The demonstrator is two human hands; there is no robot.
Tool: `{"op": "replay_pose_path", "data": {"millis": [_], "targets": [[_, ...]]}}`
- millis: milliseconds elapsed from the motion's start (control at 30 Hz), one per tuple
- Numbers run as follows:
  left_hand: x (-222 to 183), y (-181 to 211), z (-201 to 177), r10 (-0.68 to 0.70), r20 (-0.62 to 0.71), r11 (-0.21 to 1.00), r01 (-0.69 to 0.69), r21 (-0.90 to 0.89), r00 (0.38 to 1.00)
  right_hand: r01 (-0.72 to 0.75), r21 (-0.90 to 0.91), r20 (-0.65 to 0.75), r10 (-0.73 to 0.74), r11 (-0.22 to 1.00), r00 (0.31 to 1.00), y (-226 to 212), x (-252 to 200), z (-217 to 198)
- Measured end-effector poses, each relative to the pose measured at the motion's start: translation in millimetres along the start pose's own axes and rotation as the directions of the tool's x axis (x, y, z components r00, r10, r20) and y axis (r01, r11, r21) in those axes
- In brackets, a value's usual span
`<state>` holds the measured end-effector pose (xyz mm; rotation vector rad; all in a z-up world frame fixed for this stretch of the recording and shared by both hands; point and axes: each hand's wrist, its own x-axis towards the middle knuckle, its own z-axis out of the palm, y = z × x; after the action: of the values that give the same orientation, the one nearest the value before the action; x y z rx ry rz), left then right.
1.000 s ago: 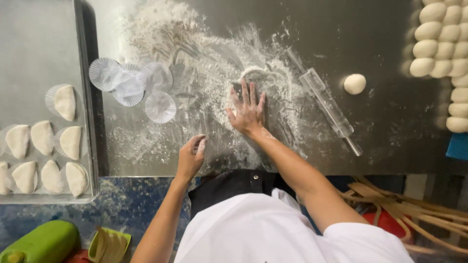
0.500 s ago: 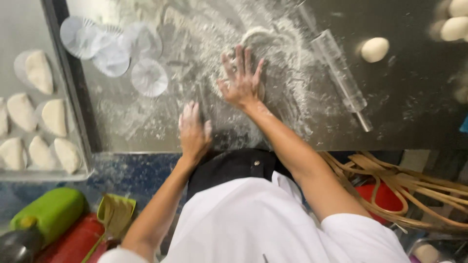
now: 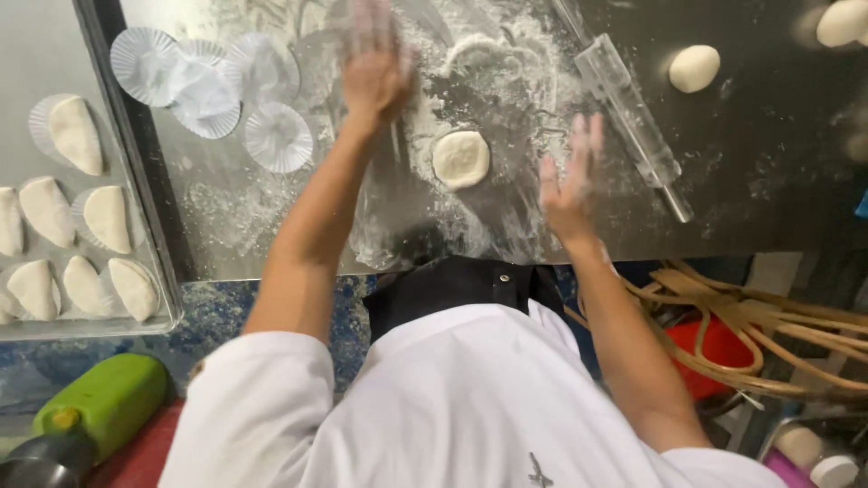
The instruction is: The recorder shapes and fills dough balls on a floured surface to create buns or pastries.
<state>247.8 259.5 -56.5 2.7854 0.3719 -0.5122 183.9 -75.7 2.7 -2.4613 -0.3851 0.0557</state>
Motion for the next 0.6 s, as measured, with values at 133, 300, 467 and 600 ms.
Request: {"op": "replay_pose_path", "data": {"millis": [133,300,467,600], "targets": [[-20,38,32,0.639,0.126,0.753,-0.65,0.102,0.759,-0.217,0.197,-0.05,0.231,0.956,0.972,23,-26,-14],[-96,59,50,0.454,-0.249,0.867,-0.488,-0.1,0.856,-0.244,0.238,-0.126,0.279,0.94,0.952,44,-38,-2],[-110,74,36,0.276,0.092,0.825,-0.187,-0.533,0.957,-0.141,0.212,-0.179,0.18,0.967,0.967,46,-32,0],[-88,61,37,0.173,0.105,0.656,-0.035,-0.754,0.979,-0.138,0.286,-0.06,0.161,0.948,0.985,44,-15,-16]]}}
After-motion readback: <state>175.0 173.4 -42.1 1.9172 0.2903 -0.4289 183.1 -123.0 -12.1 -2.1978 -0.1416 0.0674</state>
